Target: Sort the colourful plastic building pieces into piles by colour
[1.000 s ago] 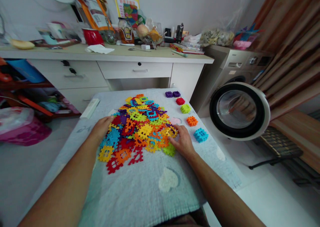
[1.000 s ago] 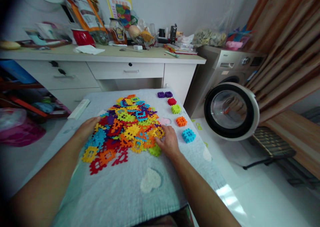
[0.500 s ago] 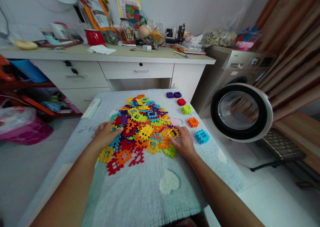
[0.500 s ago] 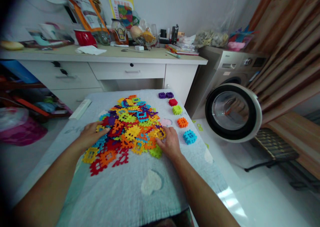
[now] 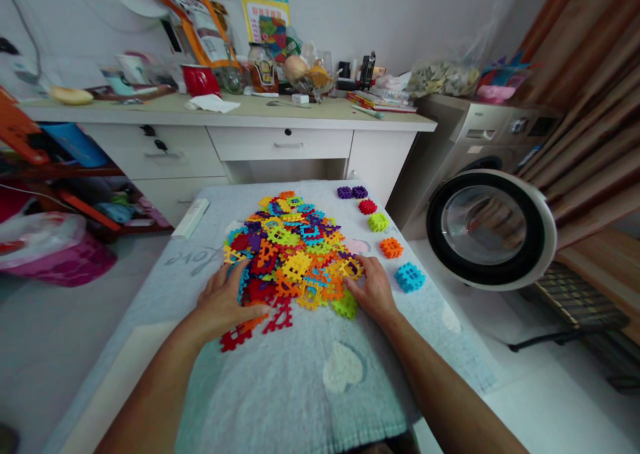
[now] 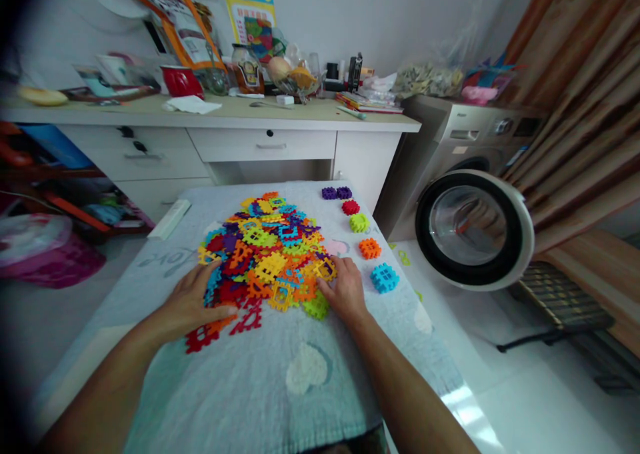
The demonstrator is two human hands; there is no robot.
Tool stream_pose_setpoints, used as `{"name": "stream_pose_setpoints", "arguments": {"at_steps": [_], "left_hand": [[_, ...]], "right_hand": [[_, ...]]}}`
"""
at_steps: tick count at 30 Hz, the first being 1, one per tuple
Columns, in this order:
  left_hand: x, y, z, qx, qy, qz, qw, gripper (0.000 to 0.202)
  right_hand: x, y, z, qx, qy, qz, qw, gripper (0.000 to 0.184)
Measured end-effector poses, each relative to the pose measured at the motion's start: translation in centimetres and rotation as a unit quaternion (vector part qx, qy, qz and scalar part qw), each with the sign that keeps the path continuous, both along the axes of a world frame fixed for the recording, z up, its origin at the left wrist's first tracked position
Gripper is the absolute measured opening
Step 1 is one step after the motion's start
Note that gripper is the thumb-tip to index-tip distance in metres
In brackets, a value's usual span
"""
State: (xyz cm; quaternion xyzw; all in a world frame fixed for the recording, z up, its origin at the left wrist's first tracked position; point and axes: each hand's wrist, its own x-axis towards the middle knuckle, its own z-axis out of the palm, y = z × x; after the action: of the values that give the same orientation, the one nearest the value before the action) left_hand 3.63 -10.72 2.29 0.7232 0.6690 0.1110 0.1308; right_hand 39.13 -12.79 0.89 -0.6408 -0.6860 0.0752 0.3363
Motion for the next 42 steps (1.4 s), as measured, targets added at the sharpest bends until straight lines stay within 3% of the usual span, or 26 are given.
{"name": "stream_pose_setpoints", "arguments": {"at_steps": [5, 14, 26, 32, 42], "left_hand": [[1.9, -0.9, 0.1, -0.038, -0.011, 0.008, 0.999, 0.113], [4.1, -1.1, -0.8, 0.123, -0.064, -0.042, 0.990, 0.080], [4.6, -1.9, -0.7, 0.225, -0.113, -0.067, 0.965, 0.075], [4.5, -2.2, -0.4, 0.196, -0.029, -0.050, 0.979, 0.057], [4.1, -3.1, 0.0, 0.097, 0.010, -0.046, 0.994, 0.095]], "right_hand": [[0.0, 0.0, 0.0, 0.003, 0.001, -0.007, 1.000, 0.047], [0.1, 0.1, -0.3, -0.007, 0.013, -0.001, 1.000, 0.049], [0.2, 0.0, -0.4, -0.004, -0.011, 0.012, 1.000, 0.046], [0.1, -0.1, 0.0, -0.019, -0.007, 0.010, 1.000, 0.044], [-0.1, -0.3, 0.4, -0.010, 0.001, -0.005, 1.000, 0.043]]}}
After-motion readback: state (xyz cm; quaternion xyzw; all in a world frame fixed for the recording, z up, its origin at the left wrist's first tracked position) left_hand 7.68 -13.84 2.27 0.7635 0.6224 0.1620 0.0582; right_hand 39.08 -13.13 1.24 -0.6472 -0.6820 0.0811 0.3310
